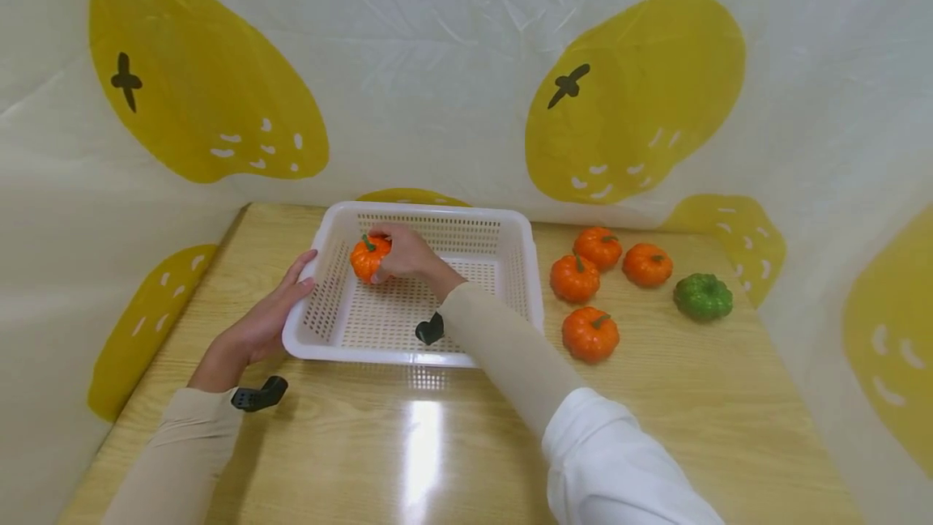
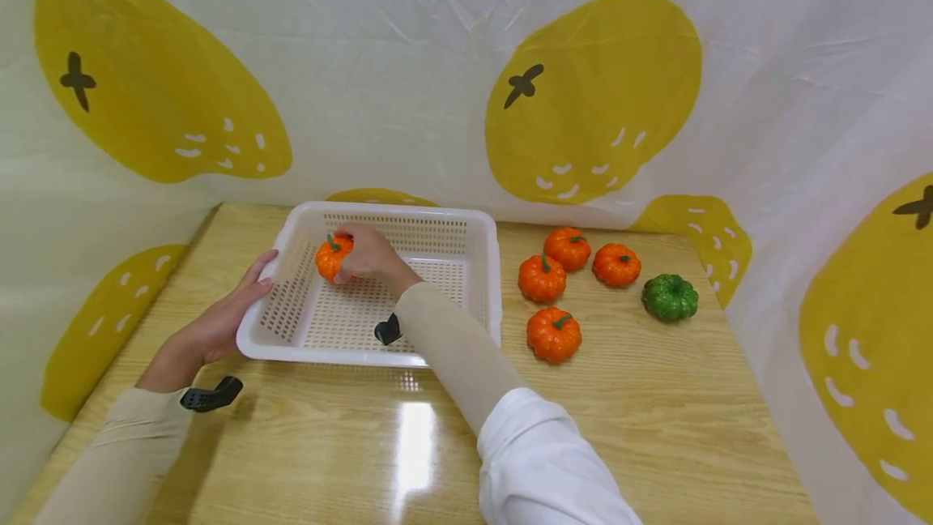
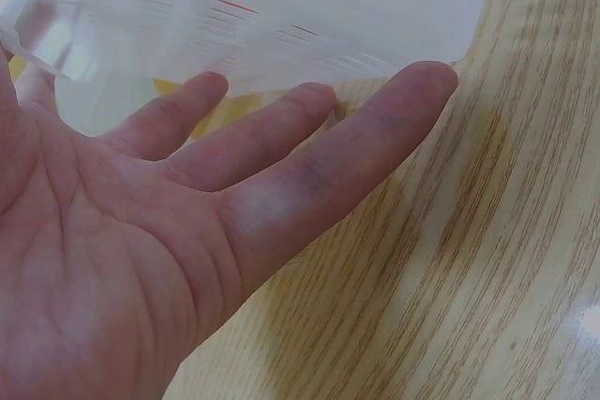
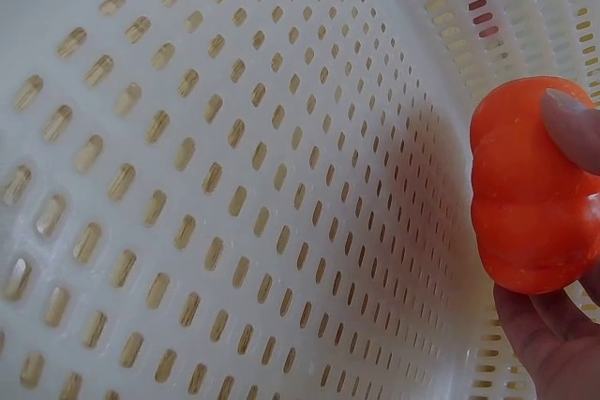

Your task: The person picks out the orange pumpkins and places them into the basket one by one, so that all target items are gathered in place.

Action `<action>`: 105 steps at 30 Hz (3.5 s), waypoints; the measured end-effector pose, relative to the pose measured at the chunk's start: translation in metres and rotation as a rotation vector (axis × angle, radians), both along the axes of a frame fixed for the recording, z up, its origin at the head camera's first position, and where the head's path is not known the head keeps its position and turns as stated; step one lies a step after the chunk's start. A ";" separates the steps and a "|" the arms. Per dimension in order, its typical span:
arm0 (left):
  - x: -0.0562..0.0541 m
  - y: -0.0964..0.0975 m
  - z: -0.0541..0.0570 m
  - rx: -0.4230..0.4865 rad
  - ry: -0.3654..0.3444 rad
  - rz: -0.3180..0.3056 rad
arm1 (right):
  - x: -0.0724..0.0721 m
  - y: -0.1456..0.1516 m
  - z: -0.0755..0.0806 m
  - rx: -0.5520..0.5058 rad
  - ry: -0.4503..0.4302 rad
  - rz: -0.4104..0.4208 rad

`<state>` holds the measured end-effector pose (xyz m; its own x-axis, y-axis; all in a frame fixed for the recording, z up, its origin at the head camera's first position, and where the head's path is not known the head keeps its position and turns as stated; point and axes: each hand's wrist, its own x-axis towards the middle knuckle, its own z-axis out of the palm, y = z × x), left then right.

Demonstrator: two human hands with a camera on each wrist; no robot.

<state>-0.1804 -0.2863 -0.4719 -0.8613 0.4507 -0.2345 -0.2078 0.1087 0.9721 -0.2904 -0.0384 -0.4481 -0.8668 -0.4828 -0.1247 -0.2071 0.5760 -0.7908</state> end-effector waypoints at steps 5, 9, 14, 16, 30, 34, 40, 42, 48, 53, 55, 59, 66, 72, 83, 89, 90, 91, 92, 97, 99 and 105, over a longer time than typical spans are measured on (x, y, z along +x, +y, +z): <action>0.001 0.000 0.000 0.001 0.004 -0.003 | 0.000 -0.001 -0.002 0.007 0.015 0.008; 0.001 0.000 0.000 0.003 0.006 -0.003 | 0.000 -0.001 -0.003 0.010 0.016 0.012; 0.001 0.001 0.002 -0.008 0.006 0.003 | 0.000 -0.001 -0.004 0.013 0.015 0.018; 0.001 0.001 0.002 -0.014 0.006 0.007 | 0.000 0.000 -0.004 0.017 0.019 0.021; 0.000 0.000 -0.001 -0.008 0.005 0.004 | -0.001 -0.002 -0.007 0.030 0.020 0.010; 0.000 -0.001 -0.002 -0.001 0.005 0.000 | -0.001 -0.003 -0.007 0.042 0.033 0.013; 0.000 0.000 -0.002 0.005 0.005 0.000 | 0.000 -0.002 -0.007 0.021 0.028 0.019; 0.000 0.000 -0.002 0.007 0.002 0.001 | 0.000 -0.001 -0.007 0.017 0.024 0.022; 0.001 0.000 -0.002 0.013 -0.004 0.000 | 0.000 -0.001 -0.007 0.026 0.013 0.025; 0.001 -0.001 0.000 0.011 -0.008 -0.003 | 0.000 0.000 -0.002 0.037 -0.002 0.013; 0.001 -0.001 0.001 0.006 -0.009 -0.001 | 0.002 0.002 0.001 0.041 -0.007 0.001; 0.002 -0.001 0.003 0.010 -0.007 -0.004 | 0.004 0.005 0.009 0.023 -0.036 -0.022; 0.004 -0.002 0.004 0.010 -0.008 -0.006 | 0.006 0.009 0.023 -0.027 -0.083 -0.032; 0.003 -0.001 0.004 -0.003 -0.017 -0.005 | 0.008 0.019 0.033 -0.089 -0.073 -0.009; 0.005 -0.005 0.006 -0.026 -0.014 0.000 | 0.012 0.038 0.052 -0.150 -0.111 0.046; 0.005 -0.003 0.007 -0.038 -0.005 -0.009 | 0.012 0.050 0.058 -0.171 -0.135 0.022; 0.005 -0.002 0.007 -0.037 -0.006 -0.010 | 0.012 0.052 0.060 -0.165 -0.136 0.018; 0.005 -0.002 0.007 -0.037 -0.007 -0.010 | 0.012 0.055 0.061 -0.166 -0.137 0.015; 0.005 -0.002 0.007 -0.036 -0.007 -0.010 | 0.012 0.057 0.063 -0.167 -0.136 0.011; 0.004 -0.003 0.005 -0.038 -0.013 -0.003 | 0.012 0.069 0.068 -0.199 -0.121 0.003; 0.003 -0.003 0.005 -0.037 -0.011 -0.005 | 0.012 0.073 0.069 -0.214 -0.109 0.001; 0.002 -0.003 0.006 -0.034 -0.012 -0.013 | 0.013 0.086 0.072 -0.253 -0.095 0.002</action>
